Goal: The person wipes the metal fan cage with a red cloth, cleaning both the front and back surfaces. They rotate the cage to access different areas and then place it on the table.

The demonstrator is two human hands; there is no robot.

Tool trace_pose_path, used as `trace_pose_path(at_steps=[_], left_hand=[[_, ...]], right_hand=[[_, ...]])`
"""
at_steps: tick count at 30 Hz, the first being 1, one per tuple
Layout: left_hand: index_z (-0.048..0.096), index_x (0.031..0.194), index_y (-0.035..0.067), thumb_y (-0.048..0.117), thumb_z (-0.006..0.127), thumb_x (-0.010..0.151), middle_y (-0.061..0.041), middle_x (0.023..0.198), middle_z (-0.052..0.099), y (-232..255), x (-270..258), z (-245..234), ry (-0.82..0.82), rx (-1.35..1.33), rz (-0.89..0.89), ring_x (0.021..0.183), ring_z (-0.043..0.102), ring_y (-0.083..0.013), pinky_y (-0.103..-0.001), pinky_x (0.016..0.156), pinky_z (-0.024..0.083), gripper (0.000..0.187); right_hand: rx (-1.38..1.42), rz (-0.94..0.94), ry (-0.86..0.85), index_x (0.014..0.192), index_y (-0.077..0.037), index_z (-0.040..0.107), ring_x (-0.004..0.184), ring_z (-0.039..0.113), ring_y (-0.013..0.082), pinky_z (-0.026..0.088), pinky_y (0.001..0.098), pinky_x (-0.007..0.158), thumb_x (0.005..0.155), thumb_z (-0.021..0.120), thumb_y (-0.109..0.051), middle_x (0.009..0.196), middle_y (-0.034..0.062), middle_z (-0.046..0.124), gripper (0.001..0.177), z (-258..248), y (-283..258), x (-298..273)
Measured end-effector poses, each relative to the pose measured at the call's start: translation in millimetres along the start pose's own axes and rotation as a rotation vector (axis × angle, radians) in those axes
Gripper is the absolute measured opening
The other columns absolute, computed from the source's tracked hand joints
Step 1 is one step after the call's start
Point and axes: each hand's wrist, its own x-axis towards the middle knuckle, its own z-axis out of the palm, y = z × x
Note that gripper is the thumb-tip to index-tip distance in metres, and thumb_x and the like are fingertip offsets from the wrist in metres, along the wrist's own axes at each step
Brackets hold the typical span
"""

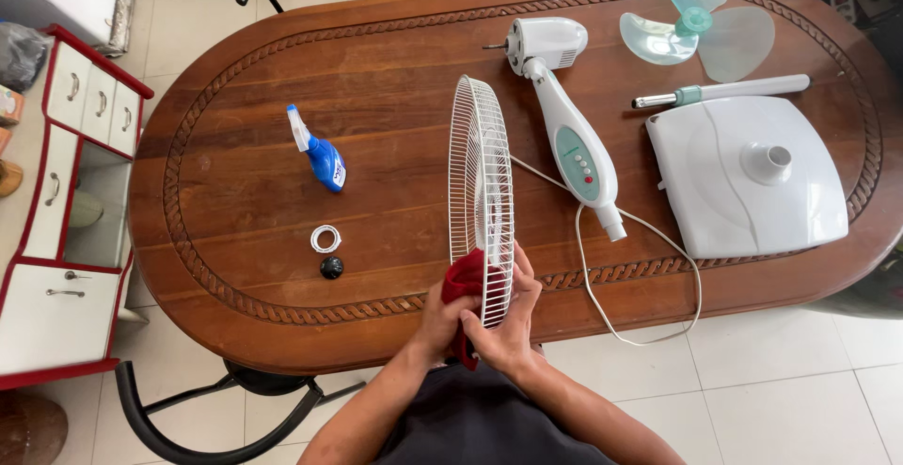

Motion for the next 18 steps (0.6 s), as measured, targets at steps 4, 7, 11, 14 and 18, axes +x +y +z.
trace_pose_path(at_steps=[4, 7, 11, 14, 18], left_hand=[[0.055, 0.137, 0.004, 0.005, 0.060, 0.091, -0.011, 0.125, 0.068, 28, 28, -16, 0.301, -0.322, 0.093, 0.111, 0.069, -0.0246, -0.042, 0.099, 0.056, 0.046], [0.054, 0.138, 0.006, 0.009, 0.059, 0.095, -0.011, 0.127, 0.067, 54, 46, -34, 0.412, -0.308, 0.162, 0.111, 0.069, -0.0256, -0.044, 0.098, 0.056, 0.043], [0.060, 0.134, 0.008, 0.009, 0.062, 0.090, -0.010, 0.124, 0.071, 44, 46, -30, 0.254, -0.027, 0.022, 0.111, 0.070, -0.0233, -0.040, 0.099, 0.056, 0.043], [0.064, 0.131, 0.003, 0.007, 0.071, 0.089, -0.011, 0.119, 0.072, 14, 33, -15, 0.065, 0.209, 0.034, 0.107, 0.069, -0.0226, -0.039, 0.096, 0.057, 0.043], [0.059, 0.137, 0.004, 0.005, 0.078, 0.083, -0.008, 0.126, 0.070, -5, 15, -27, -0.126, 0.395, 0.062, 0.114, 0.067, -0.0179, -0.035, 0.100, 0.053, 0.058]], right_hand=[[-0.086, -0.092, -0.003, 0.147, -0.007, 0.020, 0.154, 0.030, 0.0404, 0.035, 0.0527, 0.122, 0.081, 0.075, -0.008, 0.165, 0.0313, 0.014, 0.087, 7, -3, -8], [-0.076, -0.120, -0.039, 0.150, -0.008, 0.019, 0.156, 0.027, 0.0422, 0.036, 0.0529, 0.124, 0.084, 0.075, -0.009, 0.166, 0.0322, 0.012, 0.087, 10, -6, -12], [-0.102, -0.148, -0.073, 0.150, -0.008, 0.018, 0.156, 0.025, 0.0436, 0.034, 0.0532, 0.123, 0.082, 0.076, -0.010, 0.165, 0.0325, 0.012, 0.090, 15, -5, -14], [-0.122, -0.159, -0.062, 0.150, -0.008, 0.018, 0.155, 0.028, 0.0428, 0.035, 0.0533, 0.123, 0.081, 0.074, -0.008, 0.165, 0.0321, 0.012, 0.089, 16, -4, -11], [-0.027, -0.103, -0.045, 0.149, -0.006, 0.018, 0.156, 0.029, 0.0420, 0.038, 0.0534, 0.124, 0.084, 0.071, -0.008, 0.167, 0.0324, 0.009, 0.084, 13, -4, -6]])
